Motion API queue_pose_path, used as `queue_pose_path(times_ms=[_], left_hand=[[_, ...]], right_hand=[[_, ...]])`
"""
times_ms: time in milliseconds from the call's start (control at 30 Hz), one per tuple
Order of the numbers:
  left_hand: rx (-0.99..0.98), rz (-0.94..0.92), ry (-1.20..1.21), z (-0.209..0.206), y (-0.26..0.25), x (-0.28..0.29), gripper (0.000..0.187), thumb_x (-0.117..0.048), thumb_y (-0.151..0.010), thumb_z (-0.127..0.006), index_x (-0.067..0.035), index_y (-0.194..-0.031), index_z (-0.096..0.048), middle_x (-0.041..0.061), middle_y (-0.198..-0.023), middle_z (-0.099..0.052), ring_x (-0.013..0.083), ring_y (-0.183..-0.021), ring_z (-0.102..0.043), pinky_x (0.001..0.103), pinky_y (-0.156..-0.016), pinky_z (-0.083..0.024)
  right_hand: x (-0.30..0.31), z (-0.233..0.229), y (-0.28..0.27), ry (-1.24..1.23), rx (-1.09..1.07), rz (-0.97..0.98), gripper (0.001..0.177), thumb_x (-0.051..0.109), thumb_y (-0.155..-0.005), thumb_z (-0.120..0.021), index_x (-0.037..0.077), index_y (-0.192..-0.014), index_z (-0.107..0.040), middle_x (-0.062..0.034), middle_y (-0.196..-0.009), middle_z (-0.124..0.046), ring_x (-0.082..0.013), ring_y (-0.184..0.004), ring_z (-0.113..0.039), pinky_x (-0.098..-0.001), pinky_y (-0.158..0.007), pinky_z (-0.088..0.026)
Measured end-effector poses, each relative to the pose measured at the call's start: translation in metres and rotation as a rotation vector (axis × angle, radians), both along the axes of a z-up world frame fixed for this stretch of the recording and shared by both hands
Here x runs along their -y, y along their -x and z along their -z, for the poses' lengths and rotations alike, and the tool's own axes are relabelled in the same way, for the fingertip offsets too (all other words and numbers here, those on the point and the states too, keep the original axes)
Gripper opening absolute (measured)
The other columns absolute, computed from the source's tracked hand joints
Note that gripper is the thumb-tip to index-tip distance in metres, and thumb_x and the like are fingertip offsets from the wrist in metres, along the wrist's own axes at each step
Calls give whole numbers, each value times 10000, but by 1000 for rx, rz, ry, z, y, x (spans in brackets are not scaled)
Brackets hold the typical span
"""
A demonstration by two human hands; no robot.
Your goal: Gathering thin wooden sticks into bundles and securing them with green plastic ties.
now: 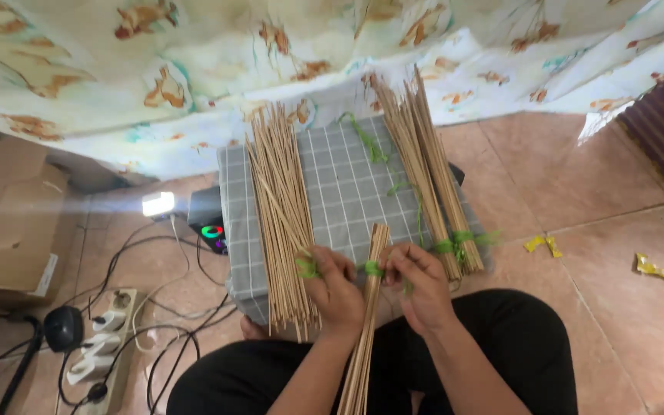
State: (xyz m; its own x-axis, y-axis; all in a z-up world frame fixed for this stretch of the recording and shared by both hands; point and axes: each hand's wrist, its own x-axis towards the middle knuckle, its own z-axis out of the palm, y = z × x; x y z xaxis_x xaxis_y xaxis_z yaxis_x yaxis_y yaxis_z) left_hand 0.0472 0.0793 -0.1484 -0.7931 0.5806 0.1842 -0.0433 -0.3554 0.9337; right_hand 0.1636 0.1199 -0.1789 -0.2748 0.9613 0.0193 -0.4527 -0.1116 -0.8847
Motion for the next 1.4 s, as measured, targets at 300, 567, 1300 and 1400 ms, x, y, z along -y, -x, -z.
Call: queue_pose_path(times_ms=[300,567,1300,1400], left_hand=[[-372,72,-96,11,-1,13,388,-288,-1084,-349,-67,-800,-491,44,-713,-492,153,-601,-437,291,-576,-411],[-748,154,-340,-22,2,19,307,-174,-1034,-425,-14,-802,-547,108,-732,-544,225,-579,-446,346,-564,-425],[-979,841,819,-97,61,5,373,-343,-1052,-449,-33,-1084,-655,280,-838,-732,528,-888,-705,595,-742,-525],[-898,874,788,-90,67,11,333,-301,-1036,-488,-25,-987,-667,291,-849,-719,557,-903,-669,618,-729,-503]], right_hand=[[2,-6,-6,71,-287,-219,600,386,-1065,-381,-126,-1151,-684,-197,-1105,-696,-189,-856,-509,-310,-800,-411],[16,-30,4,-501,540,-56,297,-59,-818,-699,7,-1101,-758,-48,-1145,-683,-136,-839,-602,-245,-724,-486],[-3,-30,-2,-332,453,-140,190,57,-857,-766,-2,-1034,-799,-159,-893,-816,-222,-841,-728,-440,-789,-597],[-11,-26,-8,-245,449,-222,315,25,-787,-856,-32,-1077,-747,-125,-902,-846,-149,-866,-733,-358,-850,-595]])
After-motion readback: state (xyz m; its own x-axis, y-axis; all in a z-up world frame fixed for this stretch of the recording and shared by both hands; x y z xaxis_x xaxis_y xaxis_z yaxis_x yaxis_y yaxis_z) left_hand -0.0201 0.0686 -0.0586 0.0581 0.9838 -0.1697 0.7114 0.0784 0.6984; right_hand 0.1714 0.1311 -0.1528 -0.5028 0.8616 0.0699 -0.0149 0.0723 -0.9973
